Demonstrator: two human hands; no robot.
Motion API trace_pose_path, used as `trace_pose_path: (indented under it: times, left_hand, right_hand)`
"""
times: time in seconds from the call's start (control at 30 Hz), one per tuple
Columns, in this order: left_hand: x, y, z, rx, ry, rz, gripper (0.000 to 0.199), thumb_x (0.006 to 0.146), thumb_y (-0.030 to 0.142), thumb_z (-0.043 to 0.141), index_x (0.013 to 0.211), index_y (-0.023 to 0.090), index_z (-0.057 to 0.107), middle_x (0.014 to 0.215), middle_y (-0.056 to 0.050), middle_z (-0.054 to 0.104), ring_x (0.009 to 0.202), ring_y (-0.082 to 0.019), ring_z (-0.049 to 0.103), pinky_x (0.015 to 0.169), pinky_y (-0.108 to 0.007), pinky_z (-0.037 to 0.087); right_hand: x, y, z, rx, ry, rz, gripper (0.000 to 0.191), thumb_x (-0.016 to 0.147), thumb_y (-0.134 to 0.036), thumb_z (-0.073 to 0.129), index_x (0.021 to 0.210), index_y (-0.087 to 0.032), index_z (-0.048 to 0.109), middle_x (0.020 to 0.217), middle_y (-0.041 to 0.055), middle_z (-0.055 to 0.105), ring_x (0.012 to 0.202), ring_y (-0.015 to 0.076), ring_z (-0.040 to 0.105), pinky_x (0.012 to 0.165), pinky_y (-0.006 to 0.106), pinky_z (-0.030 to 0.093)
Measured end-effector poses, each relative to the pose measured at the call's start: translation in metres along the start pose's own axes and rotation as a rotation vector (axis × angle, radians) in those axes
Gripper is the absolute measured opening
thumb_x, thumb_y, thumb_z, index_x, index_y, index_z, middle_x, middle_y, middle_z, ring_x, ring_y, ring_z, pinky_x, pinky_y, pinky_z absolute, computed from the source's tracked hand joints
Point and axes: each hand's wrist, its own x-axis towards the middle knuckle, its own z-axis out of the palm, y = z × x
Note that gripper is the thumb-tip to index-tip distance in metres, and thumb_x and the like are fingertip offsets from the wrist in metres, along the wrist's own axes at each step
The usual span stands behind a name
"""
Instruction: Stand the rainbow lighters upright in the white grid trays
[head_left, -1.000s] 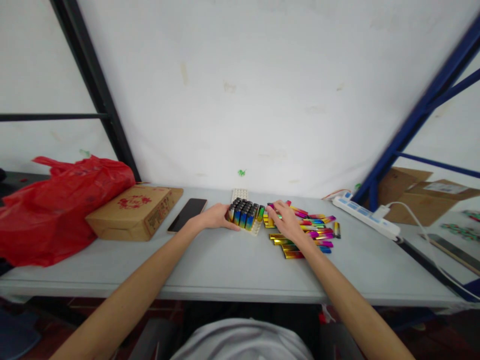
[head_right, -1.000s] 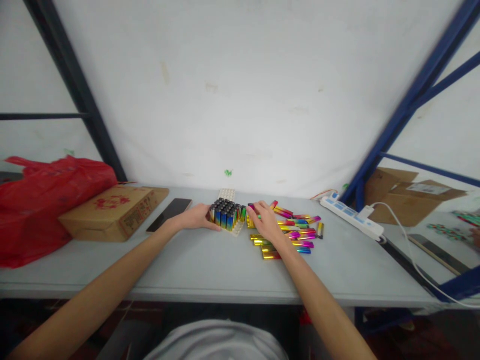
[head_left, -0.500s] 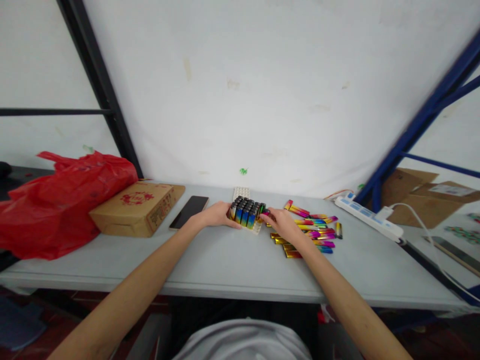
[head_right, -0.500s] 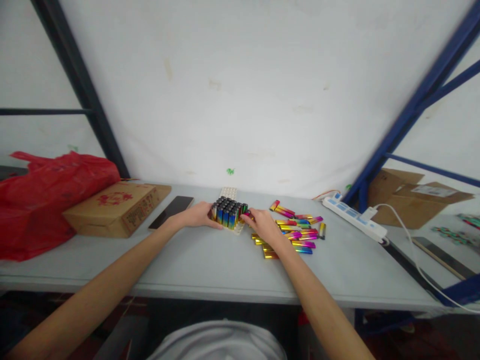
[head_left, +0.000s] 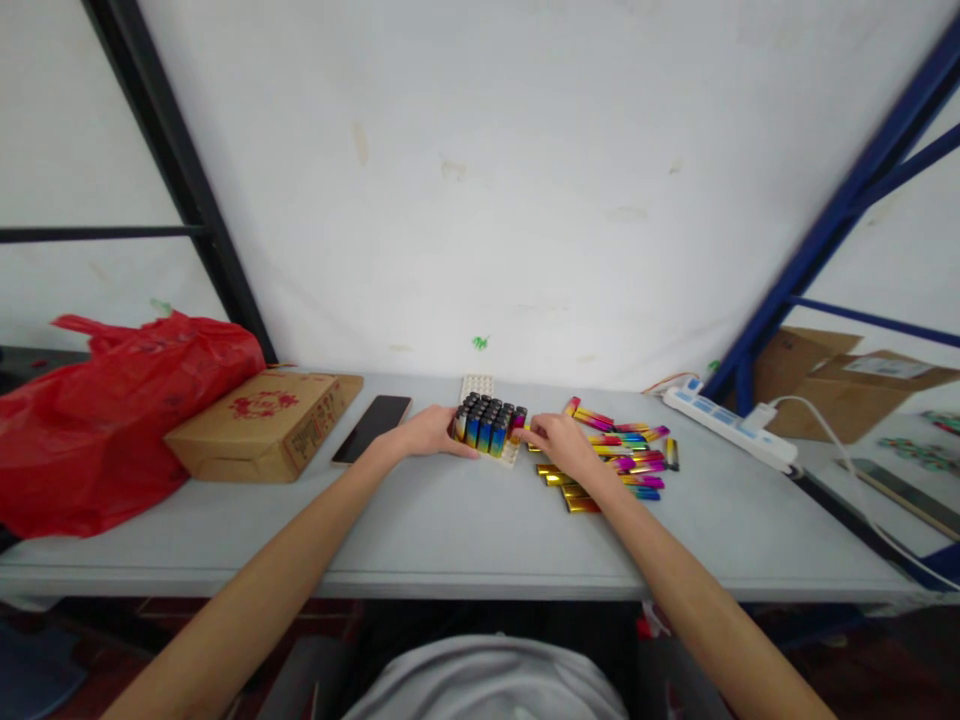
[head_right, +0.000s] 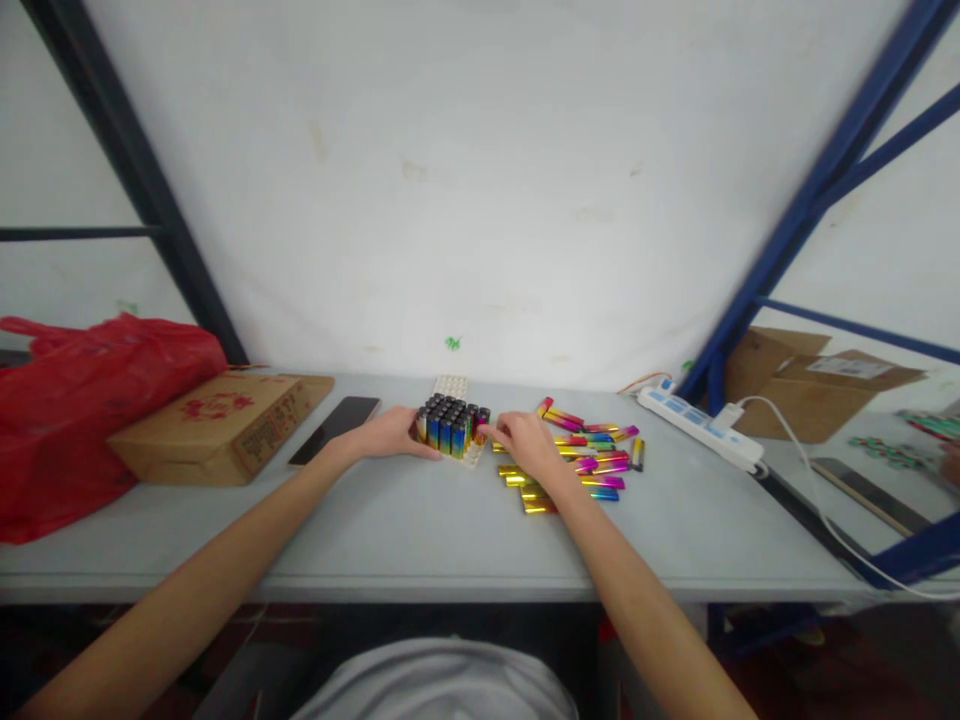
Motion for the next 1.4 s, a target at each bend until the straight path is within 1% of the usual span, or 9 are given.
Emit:
trace_pose_path:
  times: [0.13,0.23,0.33,0.43,0.67,0.8,1.1,1.23,1.4]
  left_hand:
    - [0.001,-0.001,0.0,0.003,0.007,0.004,0.069,0.061,0.073,0.079,0.104,0.019,0.07,0.096,-0.005,0.078,0.082,-0.025,0.071,0.067,-0.027,0.049]
    - [0.001,-0.001,0.0,-0.036,-0.009,0.007,0.069,0.062,0.072,0.08,0.105,0.02,0.071,0.095,-0.004,0.078,0.081,-0.024,0.071,0.066,-0.027,0.05]
    - [0.0,0.001,0.0,-0.065,-0.01,0.009,0.069,0.061,0.07,0.082,0.109,0.021,0.071,0.094,-0.003,0.078,0.08,-0.024,0.071,0.067,-0.026,0.05]
    - [-0.001,0.002,-0.001,-0.025,0.003,-0.007,0.071,0.06,0.072,0.081,0.106,0.02,0.071,0.094,-0.004,0.078,0.081,-0.025,0.071,0.066,-0.027,0.05]
    - [-0.002,0.002,-0.001,-0.004,-0.018,0.0,0.068,0.063,0.072,0.079,0.106,0.02,0.07,0.095,-0.003,0.077,0.08,-0.024,0.071,0.066,-0.027,0.049]
    - [-0.001,0.002,-0.002,0.021,-0.009,-0.023,0.07,0.062,0.075,0.078,0.104,0.019,0.07,0.094,-0.005,0.077,0.08,-0.024,0.071,0.065,-0.027,0.048]
    - [-0.002,0.004,-0.002,-0.002,0.0,-0.028,0.074,0.06,0.074,0.079,0.109,0.02,0.071,0.098,-0.005,0.078,0.084,-0.025,0.071,0.07,-0.028,0.051]
    - [-0.001,0.004,-0.002,-0.033,-0.001,-0.017,0.072,0.059,0.073,0.081,0.108,0.021,0.071,0.097,-0.005,0.078,0.085,-0.026,0.071,0.07,-0.028,0.051]
    - [-0.001,0.004,-0.002,-0.082,-0.007,0.015,0.073,0.06,0.071,0.082,0.112,0.021,0.071,0.097,-0.004,0.078,0.085,-0.026,0.072,0.072,-0.028,0.052]
  right_hand:
    - [-0.003,0.039,-0.004,0.028,0.15,0.067,0.048,0.108,-0.048,0.038,0.084,-0.018,0.067,0.081,0.0078,0.071,0.076,0.0202,0.064,0.075,0.029,0.041]
    - [-0.008,0.077,-0.009,-0.016,0.179,0.186,0.032,0.105,-0.036,0.047,0.107,-0.015,0.071,0.105,0.0138,0.075,0.098,0.0247,0.067,0.088,0.032,0.045]
    - [-0.015,0.105,-0.012,-0.08,0.118,0.302,0.036,0.1,-0.033,0.056,0.128,-0.012,0.067,0.128,0.0187,0.069,0.116,0.0278,0.065,0.099,0.033,0.044]
    - [-0.019,0.116,-0.013,-0.112,-0.06,0.366,0.032,0.1,-0.035,0.057,0.117,-0.014,0.074,0.115,0.0175,0.075,0.104,0.0277,0.07,0.091,0.032,0.047]
    - [-0.016,0.11,-0.019,-0.072,-0.122,0.261,0.025,0.093,-0.03,0.065,0.11,-0.017,0.077,0.107,0.013,0.077,0.093,0.0244,0.07,0.079,0.027,0.045]
    - [-0.015,0.101,-0.025,0.047,-0.123,0.162,0.032,0.098,-0.04,0.056,0.102,-0.018,0.079,0.091,0.0089,0.078,0.077,0.0212,0.067,0.072,0.027,0.044]
    - [-0.011,0.079,-0.025,0.234,0.177,0.283,0.062,0.102,-0.06,0.029,0.094,-0.017,0.073,0.073,0.0076,0.07,0.069,0.022,0.062,0.068,0.03,0.043]
    - [-0.009,0.067,-0.02,0.464,0.269,0.372,0.056,0.093,-0.069,0.046,0.105,-0.019,0.068,0.062,0.0,0.062,0.059,0.0187,0.056,0.062,0.029,0.043]
    - [-0.002,0.056,-0.01,0.786,0.342,0.457,0.056,0.069,-0.073,0.074,0.082,-0.019,0.064,0.064,-0.0004,0.06,0.06,0.016,0.054,0.057,0.027,0.045]
